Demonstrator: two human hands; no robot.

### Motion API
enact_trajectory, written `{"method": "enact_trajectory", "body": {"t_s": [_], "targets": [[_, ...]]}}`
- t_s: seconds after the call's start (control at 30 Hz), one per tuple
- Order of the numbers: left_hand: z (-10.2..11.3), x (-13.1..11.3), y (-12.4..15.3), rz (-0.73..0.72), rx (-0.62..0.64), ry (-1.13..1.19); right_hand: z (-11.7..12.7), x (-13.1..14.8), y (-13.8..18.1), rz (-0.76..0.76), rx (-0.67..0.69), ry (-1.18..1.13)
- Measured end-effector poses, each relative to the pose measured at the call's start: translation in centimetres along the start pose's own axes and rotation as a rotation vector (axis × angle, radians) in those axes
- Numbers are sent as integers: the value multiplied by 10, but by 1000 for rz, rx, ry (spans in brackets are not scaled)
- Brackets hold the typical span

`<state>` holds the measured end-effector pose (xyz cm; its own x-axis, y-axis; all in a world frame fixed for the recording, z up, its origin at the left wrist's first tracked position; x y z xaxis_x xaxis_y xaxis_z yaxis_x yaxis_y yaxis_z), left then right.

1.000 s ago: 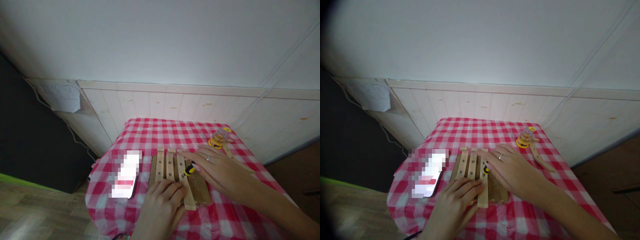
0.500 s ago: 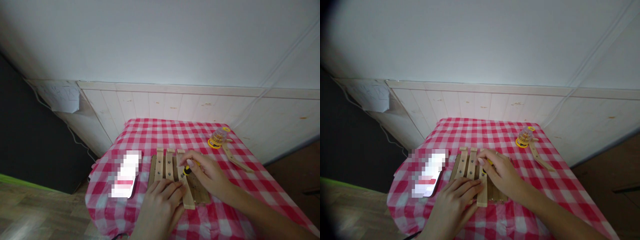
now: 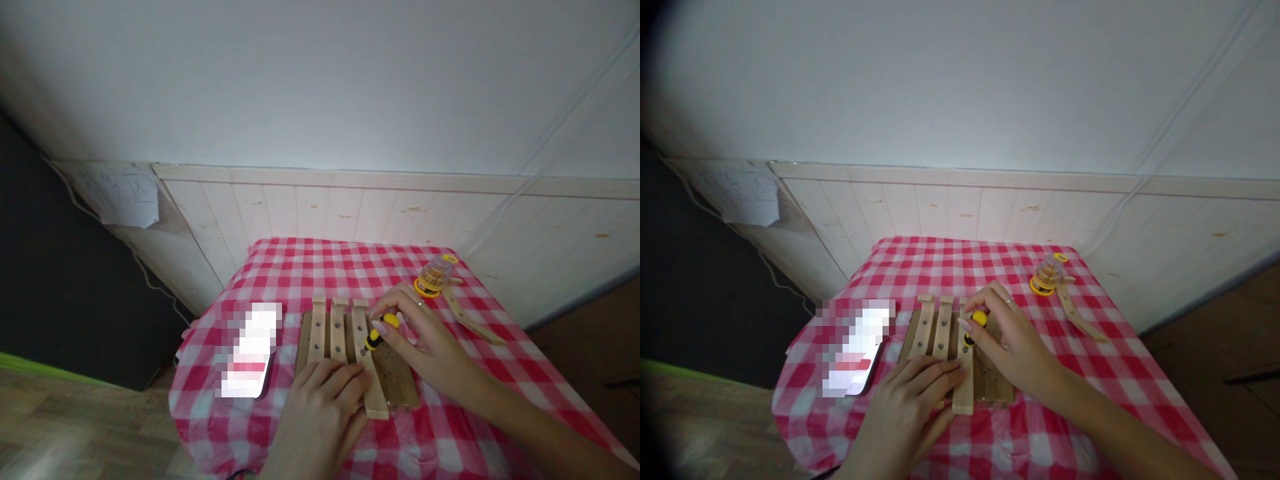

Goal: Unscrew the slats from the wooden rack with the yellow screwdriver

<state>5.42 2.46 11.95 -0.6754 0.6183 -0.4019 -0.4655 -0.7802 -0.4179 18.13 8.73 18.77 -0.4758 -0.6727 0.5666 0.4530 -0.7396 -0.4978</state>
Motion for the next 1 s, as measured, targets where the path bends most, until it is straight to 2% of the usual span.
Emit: {"method": "enact_trajectory", "body": {"t_s": [0.43,0.6,0.87,1.0], "targets": [[1,0,1,-2,8,-6,4,9,0,129,-21,114],[2,0,1,-16,-2,-5,-3,6,3,121,-2,71],[0,1,2,-3,20,-28,-15,-1,6,23,15,-12],[0,0,1,-6,11,-15,-13,5,1,29,83,-14]]}}
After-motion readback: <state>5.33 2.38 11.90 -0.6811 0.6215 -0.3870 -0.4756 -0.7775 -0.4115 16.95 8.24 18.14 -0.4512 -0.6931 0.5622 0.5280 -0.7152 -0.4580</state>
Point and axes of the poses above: each hand's wrist, its own y-axis away from the middle knuckle, its own z-axis out of the back of the hand, x = y × z, the point moved 7 cm from there along -y, towards the middle knuckle, and after that the axes turned 3 degrees about z, right-handed, at the moved point
